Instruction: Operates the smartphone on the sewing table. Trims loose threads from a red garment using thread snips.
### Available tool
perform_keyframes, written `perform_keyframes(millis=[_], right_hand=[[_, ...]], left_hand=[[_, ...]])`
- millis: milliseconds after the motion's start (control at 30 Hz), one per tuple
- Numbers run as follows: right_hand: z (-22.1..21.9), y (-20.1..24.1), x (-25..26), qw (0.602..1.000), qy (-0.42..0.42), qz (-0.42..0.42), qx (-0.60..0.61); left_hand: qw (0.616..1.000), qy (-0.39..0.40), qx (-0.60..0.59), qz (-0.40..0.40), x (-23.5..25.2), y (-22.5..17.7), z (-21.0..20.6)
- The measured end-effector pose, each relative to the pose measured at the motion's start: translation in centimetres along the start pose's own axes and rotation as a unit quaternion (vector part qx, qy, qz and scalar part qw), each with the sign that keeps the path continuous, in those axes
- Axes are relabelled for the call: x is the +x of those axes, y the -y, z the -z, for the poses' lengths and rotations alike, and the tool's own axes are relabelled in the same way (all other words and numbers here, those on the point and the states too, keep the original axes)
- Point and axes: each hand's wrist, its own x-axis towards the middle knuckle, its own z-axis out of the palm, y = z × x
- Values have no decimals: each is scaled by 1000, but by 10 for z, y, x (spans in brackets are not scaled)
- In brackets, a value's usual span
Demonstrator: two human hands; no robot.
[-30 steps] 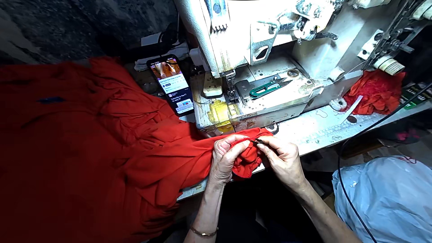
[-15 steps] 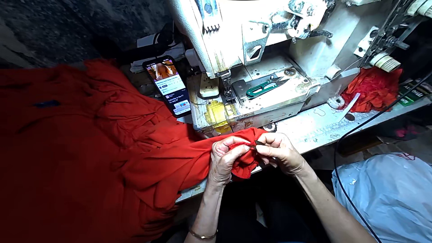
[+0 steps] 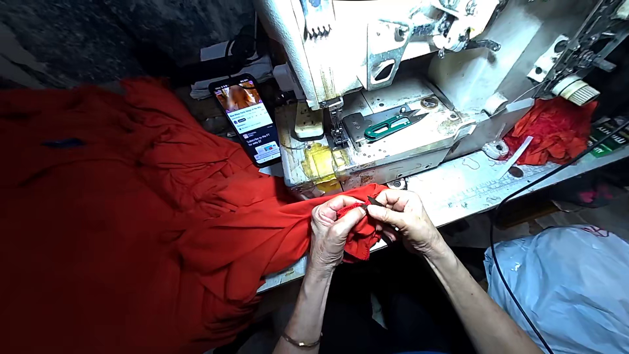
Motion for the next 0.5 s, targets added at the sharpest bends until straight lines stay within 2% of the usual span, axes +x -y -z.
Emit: perform_keyframes(millis=[100, 200, 300, 400, 500], right_hand=[[4, 1, 0, 999, 39, -5, 33], [13, 1, -7, 980, 163, 20, 113], [11, 4, -16, 992, 98, 21, 77], [12, 6, -21, 996, 19, 4, 82], [6, 4, -28, 998, -47, 12, 34]], left_hand=[[1000, -8, 14, -25, -1, 3, -1], [997, -35, 61, -34, 1, 3, -1], [997, -20, 70, -18, -1, 0, 0], [999, -6, 34, -1, 0, -2, 2], [1000, 2, 3, 1, 0, -3, 1]])
